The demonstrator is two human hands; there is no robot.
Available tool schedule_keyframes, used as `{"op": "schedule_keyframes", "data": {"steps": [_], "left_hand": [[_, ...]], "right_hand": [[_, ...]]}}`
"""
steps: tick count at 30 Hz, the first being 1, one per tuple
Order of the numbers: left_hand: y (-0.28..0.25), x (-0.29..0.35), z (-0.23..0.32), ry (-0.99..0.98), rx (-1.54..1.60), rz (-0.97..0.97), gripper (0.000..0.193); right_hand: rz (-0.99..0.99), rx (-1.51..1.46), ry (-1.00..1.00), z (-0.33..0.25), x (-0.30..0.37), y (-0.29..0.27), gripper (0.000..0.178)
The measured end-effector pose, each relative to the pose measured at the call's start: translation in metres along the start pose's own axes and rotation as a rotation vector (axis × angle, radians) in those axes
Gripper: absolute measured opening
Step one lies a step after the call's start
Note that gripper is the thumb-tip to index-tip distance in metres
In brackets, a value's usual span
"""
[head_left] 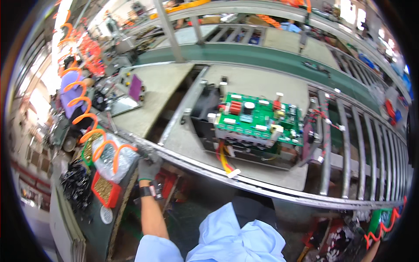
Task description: Assemble internal components into an electronics chassis using a power screwdriver.
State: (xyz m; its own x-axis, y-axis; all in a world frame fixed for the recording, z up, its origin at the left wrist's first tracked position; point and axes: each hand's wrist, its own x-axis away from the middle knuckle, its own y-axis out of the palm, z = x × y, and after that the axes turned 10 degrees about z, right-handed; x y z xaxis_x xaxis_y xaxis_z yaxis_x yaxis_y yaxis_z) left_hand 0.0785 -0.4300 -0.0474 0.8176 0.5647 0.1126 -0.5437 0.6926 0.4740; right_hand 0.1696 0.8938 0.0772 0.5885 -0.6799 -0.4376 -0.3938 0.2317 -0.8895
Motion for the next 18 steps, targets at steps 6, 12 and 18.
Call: {"op": "schedule_keyframes", "data": {"steps": [6, 12, 18], "left_hand": [[0.008, 0.029, -0.004, -0.317, 0.568, 0.134, 0.012], [0.045, 0.167, -0.002, -0.425, 0.398, 0.252, 0.014], [0.109, 0.246, 0.037, -0.728, -0.027, 0.023, 0.040]], "right_hand": [[0.028, -0.004, 0.044, 0.062, -0.013, -0.004, 0.045], [0.522, -0.611, 0.291, 0.017, 0.004, -0.082, 0.043], [0.472, -0.927, -0.088, -0.258, 0.162, -0.184, 0.036]]}}
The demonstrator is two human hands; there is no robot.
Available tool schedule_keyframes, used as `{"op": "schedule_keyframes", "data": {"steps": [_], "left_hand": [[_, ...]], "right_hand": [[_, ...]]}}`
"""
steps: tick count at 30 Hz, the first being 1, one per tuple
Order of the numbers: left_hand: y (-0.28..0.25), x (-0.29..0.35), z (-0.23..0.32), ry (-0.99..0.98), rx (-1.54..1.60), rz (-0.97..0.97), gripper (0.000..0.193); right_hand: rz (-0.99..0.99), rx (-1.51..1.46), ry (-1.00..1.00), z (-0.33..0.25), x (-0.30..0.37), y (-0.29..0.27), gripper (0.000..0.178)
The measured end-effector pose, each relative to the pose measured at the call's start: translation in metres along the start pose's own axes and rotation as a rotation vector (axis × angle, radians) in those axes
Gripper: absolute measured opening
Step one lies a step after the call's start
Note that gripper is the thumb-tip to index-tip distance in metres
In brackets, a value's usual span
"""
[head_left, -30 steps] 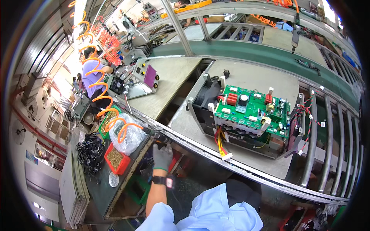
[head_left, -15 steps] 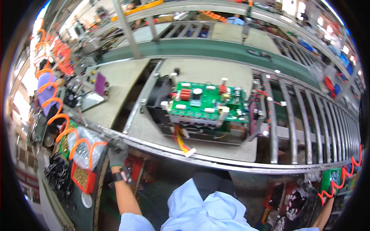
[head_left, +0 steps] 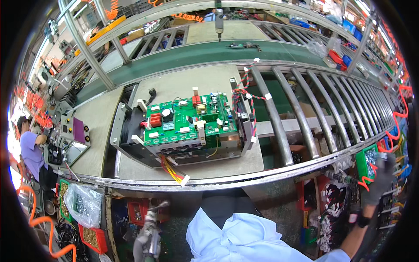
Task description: Assemble internal components into an electronics chassis using a power screwdriver.
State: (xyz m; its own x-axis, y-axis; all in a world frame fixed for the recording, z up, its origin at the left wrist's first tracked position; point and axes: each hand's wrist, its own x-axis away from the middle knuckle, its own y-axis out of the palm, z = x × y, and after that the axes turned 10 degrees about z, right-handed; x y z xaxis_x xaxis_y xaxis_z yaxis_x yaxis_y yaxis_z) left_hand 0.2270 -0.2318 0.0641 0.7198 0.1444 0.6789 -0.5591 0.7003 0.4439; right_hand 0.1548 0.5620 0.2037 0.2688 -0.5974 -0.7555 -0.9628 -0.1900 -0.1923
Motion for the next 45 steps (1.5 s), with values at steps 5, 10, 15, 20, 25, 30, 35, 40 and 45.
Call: {"op": "schedule_keyframes", "data": {"steps": [5, 10, 15, 20, 25, 30, 35, 40, 45], "left_hand": [[0.093, 0.007, -0.024, -0.003, -0.390, -0.234, 0.064], [0.177, -0.044, -0.056, 0.052, -0.564, -0.362, 0.061], [0.193, -0.068, -0.078, 0.052, -0.593, -0.320, 0.057], [0.198, -0.079, -0.075, -0.092, -0.605, -0.338, 0.059], [0.197, -0.084, -0.069, -0.194, -0.616, -0.410, 0.055], [0.188, -0.087, -0.080, -0.293, -0.354, -0.459, 0.055], [0.190, -0.084, -0.092, -0.289, -0.313, -0.460, 0.058], [0.197, -0.082, -0.090, -0.274, -0.315, -0.492, 0.058], [0.205, -0.088, -0.086, -0.256, -0.290, -0.536, 0.056]], "right_hand": [[-0.743, -0.262, -0.172, -0.139, 0.184, 0.158, 0.025], [-0.936, -0.462, -0.380, -0.169, 0.262, 0.243, 0.020], [-0.973, -0.349, -0.467, -0.156, 0.281, 0.254, 0.017], [-0.788, -0.398, -0.275, -0.157, 0.279, 0.241, 0.017], [-1.005, -0.458, 0.357, -0.168, 0.290, 0.226, 0.012], [-1.019, -0.587, 0.910, -0.178, 0.305, 0.227, 0.011], [-1.080, -0.521, 0.882, -0.187, 0.297, 0.228, 0.012], [-1.030, -0.499, 0.922, -0.194, 0.295, 0.226, 0.015], [-0.921, -0.460, 0.744, -0.193, 0.298, 0.237, 0.021]]}}
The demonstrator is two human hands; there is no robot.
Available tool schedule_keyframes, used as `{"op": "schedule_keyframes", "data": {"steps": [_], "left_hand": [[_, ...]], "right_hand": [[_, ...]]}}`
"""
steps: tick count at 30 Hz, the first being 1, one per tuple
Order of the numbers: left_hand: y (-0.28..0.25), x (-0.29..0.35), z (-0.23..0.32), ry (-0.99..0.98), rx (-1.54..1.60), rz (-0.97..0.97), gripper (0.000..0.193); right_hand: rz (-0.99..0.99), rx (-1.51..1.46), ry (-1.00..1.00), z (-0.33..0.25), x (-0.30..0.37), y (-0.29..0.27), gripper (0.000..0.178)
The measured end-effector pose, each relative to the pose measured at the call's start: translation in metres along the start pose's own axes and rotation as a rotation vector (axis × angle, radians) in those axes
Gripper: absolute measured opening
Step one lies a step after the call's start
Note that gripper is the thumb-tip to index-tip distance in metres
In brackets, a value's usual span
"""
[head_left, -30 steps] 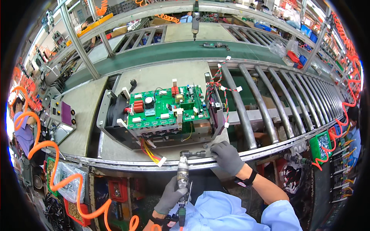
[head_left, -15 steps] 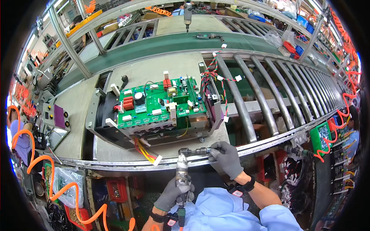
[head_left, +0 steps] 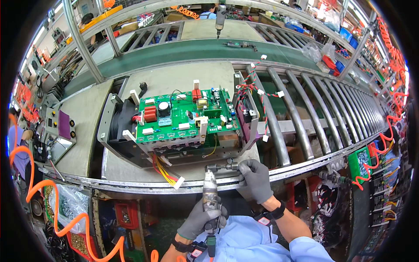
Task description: Assemble internal components into an electronics chassis using a power screwdriver.
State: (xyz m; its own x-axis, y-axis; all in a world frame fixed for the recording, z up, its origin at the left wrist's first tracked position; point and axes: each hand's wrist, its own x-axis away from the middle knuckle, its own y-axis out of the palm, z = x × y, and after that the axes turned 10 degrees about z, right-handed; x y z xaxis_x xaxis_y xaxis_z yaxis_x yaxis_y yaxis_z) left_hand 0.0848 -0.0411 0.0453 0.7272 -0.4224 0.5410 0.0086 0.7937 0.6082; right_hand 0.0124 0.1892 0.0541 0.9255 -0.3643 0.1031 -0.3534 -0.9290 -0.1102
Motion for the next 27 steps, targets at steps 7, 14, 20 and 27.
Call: {"op": "schedule_keyframes", "data": {"steps": [7, 14, 20, 27], "left_hand": [[0.010, -0.010, 0.015, 0.111, -0.130, 0.124, 0.037], [0.015, -0.018, 0.022, 0.189, -0.096, 0.188, 0.035], [0.014, -0.032, 0.023, 0.225, -0.079, 0.128, 0.044], [0.020, -0.045, 0.022, 0.249, -0.074, 0.124, 0.046]], "right_hand": [[0.350, 0.290, -0.438, -0.009, -0.041, 0.020, 0.102], [0.500, 0.150, -0.508, 0.003, -0.064, 0.066, 0.098], [0.510, 0.281, -0.584, 0.010, -0.073, 0.064, 0.047], [0.447, 0.267, -0.661, 0.001, -0.072, 0.057, 0.022]]}}
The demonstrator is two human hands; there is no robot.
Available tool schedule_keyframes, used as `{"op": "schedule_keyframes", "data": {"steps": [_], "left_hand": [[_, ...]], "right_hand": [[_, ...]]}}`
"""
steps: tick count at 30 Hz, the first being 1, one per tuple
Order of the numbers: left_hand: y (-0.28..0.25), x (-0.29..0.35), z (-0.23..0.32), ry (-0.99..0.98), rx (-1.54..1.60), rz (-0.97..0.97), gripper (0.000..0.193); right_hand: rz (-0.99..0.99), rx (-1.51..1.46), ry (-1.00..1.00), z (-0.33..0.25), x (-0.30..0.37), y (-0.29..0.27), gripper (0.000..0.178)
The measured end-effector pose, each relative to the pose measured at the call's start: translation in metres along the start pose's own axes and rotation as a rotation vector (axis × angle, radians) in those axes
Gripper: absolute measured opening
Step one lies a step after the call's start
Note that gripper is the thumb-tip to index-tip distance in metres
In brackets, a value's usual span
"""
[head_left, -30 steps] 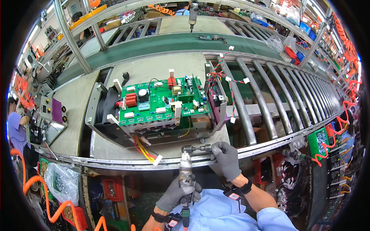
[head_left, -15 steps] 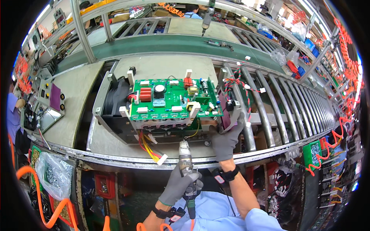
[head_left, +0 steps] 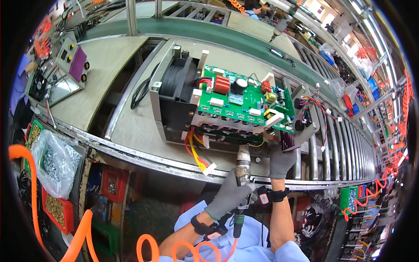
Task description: Assemble internal components into an electronics chassis using a power screwdriver.
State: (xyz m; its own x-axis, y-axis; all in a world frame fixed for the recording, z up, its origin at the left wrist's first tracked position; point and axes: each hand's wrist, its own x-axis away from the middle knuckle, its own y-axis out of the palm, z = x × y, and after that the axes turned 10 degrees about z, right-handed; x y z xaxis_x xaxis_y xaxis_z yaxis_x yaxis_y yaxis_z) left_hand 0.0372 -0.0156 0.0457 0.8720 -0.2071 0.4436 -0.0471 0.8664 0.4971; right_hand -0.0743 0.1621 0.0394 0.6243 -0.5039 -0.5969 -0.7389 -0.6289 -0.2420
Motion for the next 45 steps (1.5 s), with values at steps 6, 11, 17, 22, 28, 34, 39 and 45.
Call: {"op": "schedule_keyframes", "data": {"steps": [6, 11, 17, 22, 28, 34, 39, 45], "left_hand": [[0.004, -0.009, -0.002, 0.017, -0.026, 0.009, 0.051], [0.006, -0.011, 0.002, 0.042, -0.084, 0.034, 0.045], [0.005, -0.013, -0.001, 0.016, -0.013, -0.022, 0.046], [0.001, -0.027, -0.009, 0.004, -0.098, -0.036, 0.045], [0.000, -0.030, -0.006, -0.015, -0.128, -0.074, 0.044], [0.008, -0.030, -0.011, 0.002, -0.125, 0.008, 0.043], [0.008, -0.027, -0.008, 0.049, -0.085, -0.029, 0.044], [0.019, -0.003, 0.014, 0.005, -0.011, -0.002, 0.044]], "right_hand": [[0.006, -0.073, 0.016, -0.002, 0.001, -0.001, 0.020], [-0.032, -0.044, 0.073, 0.000, 0.000, -0.002, 0.016], [-0.019, -0.008, -0.012, 0.007, -0.001, -0.003, 0.021], [0.009, -0.020, -0.027, 0.013, -0.002, -0.001, 0.025], [-0.018, -0.056, 0.021, 0.014, -0.001, 0.000, 0.025], [0.000, -0.179, 0.051, 0.010, 0.002, 0.002, 0.023], [-0.065, -0.049, 0.081, 0.011, -0.002, 0.000, 0.031], [-0.150, 0.058, -0.071, 0.001, 0.008, -0.038, 0.045]]}}
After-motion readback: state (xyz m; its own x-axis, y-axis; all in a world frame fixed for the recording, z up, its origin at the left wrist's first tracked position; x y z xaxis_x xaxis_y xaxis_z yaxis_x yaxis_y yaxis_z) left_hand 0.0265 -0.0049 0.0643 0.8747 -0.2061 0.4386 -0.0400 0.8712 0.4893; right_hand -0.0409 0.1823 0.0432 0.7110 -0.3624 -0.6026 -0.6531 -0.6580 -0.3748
